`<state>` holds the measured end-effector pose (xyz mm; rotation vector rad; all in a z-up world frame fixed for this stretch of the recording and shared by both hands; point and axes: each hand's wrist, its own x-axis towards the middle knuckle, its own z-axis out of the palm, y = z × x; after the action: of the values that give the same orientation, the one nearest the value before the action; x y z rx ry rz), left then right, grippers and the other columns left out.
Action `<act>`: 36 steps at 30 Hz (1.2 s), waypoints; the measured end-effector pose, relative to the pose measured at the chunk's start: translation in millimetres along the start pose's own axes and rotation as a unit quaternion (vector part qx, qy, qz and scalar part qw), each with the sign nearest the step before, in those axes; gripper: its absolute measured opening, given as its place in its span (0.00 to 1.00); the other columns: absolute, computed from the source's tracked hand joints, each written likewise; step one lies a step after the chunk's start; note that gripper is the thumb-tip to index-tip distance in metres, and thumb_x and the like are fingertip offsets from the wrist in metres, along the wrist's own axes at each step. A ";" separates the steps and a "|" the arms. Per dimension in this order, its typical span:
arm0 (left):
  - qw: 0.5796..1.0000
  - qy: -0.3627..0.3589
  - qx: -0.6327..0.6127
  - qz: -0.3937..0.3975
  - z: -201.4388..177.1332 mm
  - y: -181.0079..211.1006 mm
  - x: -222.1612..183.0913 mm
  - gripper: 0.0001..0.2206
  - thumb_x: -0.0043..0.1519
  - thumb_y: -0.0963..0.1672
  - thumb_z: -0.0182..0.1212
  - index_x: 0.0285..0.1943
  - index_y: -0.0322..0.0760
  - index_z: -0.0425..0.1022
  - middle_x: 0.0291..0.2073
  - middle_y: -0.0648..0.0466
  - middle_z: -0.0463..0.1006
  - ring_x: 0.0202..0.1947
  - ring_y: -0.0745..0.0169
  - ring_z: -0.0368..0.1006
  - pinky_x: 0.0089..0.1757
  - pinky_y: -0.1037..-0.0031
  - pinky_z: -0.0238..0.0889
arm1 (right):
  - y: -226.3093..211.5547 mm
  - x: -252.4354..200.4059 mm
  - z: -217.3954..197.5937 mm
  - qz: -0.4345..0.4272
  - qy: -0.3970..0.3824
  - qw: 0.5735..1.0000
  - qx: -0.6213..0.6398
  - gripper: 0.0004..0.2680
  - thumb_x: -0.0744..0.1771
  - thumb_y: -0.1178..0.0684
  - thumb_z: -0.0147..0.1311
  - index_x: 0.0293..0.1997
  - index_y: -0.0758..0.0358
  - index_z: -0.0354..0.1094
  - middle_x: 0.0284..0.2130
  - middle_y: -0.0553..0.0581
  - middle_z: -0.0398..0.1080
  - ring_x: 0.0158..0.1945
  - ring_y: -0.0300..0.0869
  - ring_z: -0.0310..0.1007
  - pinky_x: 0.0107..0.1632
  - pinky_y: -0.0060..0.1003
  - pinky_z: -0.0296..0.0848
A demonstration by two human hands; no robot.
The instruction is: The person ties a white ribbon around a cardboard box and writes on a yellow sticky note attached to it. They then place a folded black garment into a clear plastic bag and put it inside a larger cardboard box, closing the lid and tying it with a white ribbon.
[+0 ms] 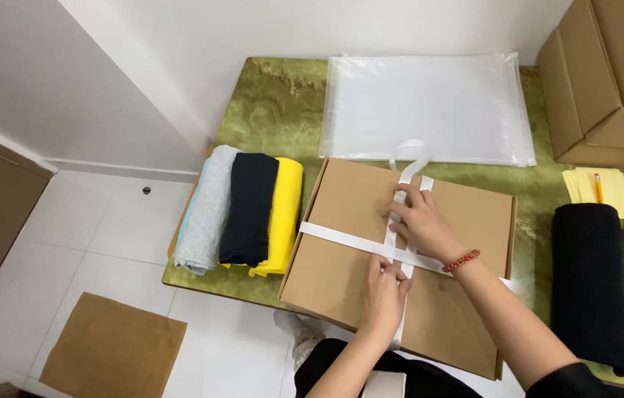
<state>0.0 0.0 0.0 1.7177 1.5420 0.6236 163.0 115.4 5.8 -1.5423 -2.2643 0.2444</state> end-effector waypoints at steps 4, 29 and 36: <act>0.999 0.025 0.019 0.044 -6.5 1.0 -1.9 0.11 0.58 0.40 0.74 0.42 0.40 0.72 0.47 0.54 0.67 0.42 0.45 0.75 0.39 0.53 0.69 | 5.7 -3.0 8.7 0.011 -0.014 1.000 -0.010 0.03 0.66 0.47 0.63 0.39 0.47 0.74 0.62 0.49 0.64 0.54 0.55 0.63 0.57 0.52 0.67; 0.976 -0.213 0.006 0.043 -79.7 4.2 48.6 0.17 0.67 0.43 0.53 0.63 0.56 0.79 0.35 0.59 0.86 0.41 0.59 0.81 0.44 0.67 0.69 | -44.6 -143.4 -129.8 0.391 -0.321 0.859 0.082 0.09 0.65 0.44 0.66 0.25 0.50 0.73 0.18 0.41 0.78 0.26 0.31 0.70 0.36 0.27 0.66; 0.971 -0.221 0.034 0.082 -74.2 -3.9 56.0 0.16 0.68 0.42 0.58 0.60 0.58 0.83 0.27 0.57 0.84 0.38 0.52 0.82 0.44 0.65 0.75 | -77.8 -109.5 -108.8 0.406 -0.129 0.896 0.128 0.15 0.64 0.43 0.69 0.51 0.57 0.79 0.39 0.63 0.84 0.47 0.57 0.85 0.51 0.51 0.80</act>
<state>-50.1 69.7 36.0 1.8935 1.1265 0.2415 176.1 -23.1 108.5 -2.3135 -1.5151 0.9767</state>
